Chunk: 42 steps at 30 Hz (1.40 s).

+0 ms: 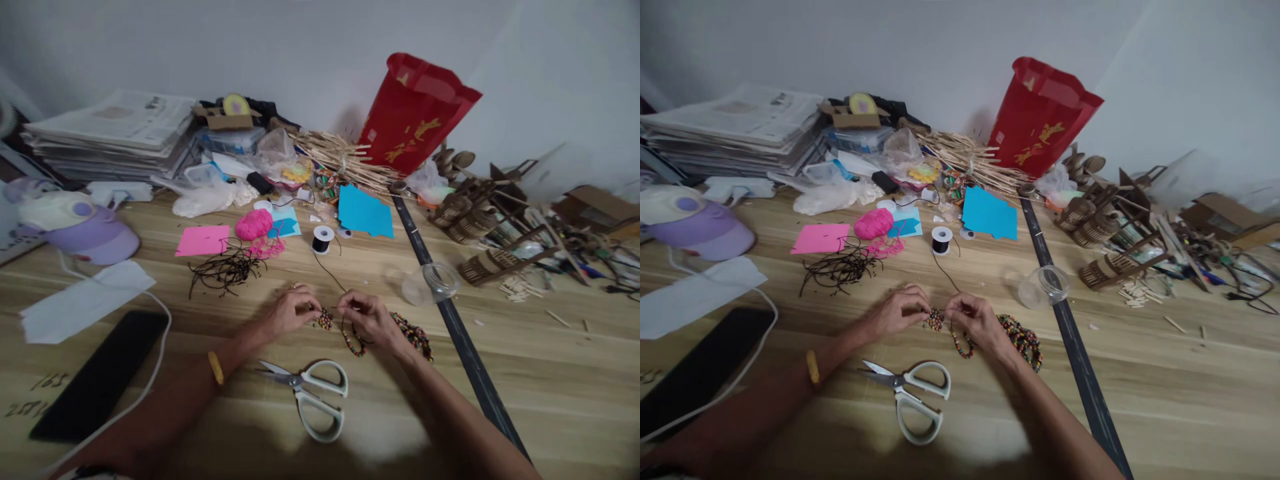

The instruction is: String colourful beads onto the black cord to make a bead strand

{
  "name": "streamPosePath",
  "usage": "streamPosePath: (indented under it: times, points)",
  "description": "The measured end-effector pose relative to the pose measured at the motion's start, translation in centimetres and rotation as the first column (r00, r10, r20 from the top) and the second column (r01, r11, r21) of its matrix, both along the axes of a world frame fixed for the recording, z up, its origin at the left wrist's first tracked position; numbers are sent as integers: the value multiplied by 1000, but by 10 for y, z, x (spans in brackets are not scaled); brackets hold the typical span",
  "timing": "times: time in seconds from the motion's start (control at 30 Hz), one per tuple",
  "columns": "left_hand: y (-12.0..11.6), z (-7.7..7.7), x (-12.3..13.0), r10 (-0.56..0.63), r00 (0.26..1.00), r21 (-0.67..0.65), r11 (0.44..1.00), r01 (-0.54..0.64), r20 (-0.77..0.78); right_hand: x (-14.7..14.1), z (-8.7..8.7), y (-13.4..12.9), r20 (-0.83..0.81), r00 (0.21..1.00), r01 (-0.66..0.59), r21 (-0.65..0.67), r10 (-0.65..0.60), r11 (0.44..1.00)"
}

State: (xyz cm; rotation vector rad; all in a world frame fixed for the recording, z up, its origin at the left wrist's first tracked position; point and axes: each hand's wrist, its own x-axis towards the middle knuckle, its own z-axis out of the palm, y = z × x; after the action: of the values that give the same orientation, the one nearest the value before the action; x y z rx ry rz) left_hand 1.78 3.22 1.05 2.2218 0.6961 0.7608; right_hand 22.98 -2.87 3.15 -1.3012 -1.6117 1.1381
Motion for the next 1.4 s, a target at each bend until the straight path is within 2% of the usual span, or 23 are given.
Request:
streamPosePath:
  times: [0.13, 0.23, 0.43, 0.6, 0.67, 0.77, 0.9, 1.0, 1.2, 1.4]
  points:
    - [0, 0, 0, -46, 999, 17, 999, 46, -6, 14, 9, -15, -133, 991, -24, -159, 3, 987]
    - [0, 0, 0, -48, 999, 18, 999, 48, 14, 22, 17, -28, -187, 982, -23, -214, -18, 977]
    - [0, 1, 1, -43, 999, 13, 999, 42, 32, 31, 37, -48, -205, 978, 7, -190, -46, 982]
    - [-1, 1, 1, -46, 998, -5, 999, 46, 33, 28, 68, -51, -203, 973, -135, -113, 110, 984]
    - [-3, 0, 2, -42, 999, -10, 999, 42, 32, 21, 73, -45, -160, 973, -176, -52, 166, 983]
    - [-5, -1, 4, -14, 999, -2, 1000, 14, 40, 8, 58, -34, -28, 994, -104, -57, 102, 993]
    - [-5, 1, 7, 0, 1000, 27, 1000, 0, -1, -5, 13, -22, 127, 991, 57, -34, -52, 998]
    - [-2, 3, 9, 7, 997, 40, 999, -4, -78, -8, -11, -16, 155, 978, 137, 7, -137, 991]
    - [2, 8, 23, -8, 980, 89, 996, 26, -197, -7, -24, -15, 268, 930, 195, 221, -252, 956]
    - [-1, 13, 39, -35, 942, 145, 986, 88, -334, -6, -32, -20, 212, 937, 220, 256, -277, 941]
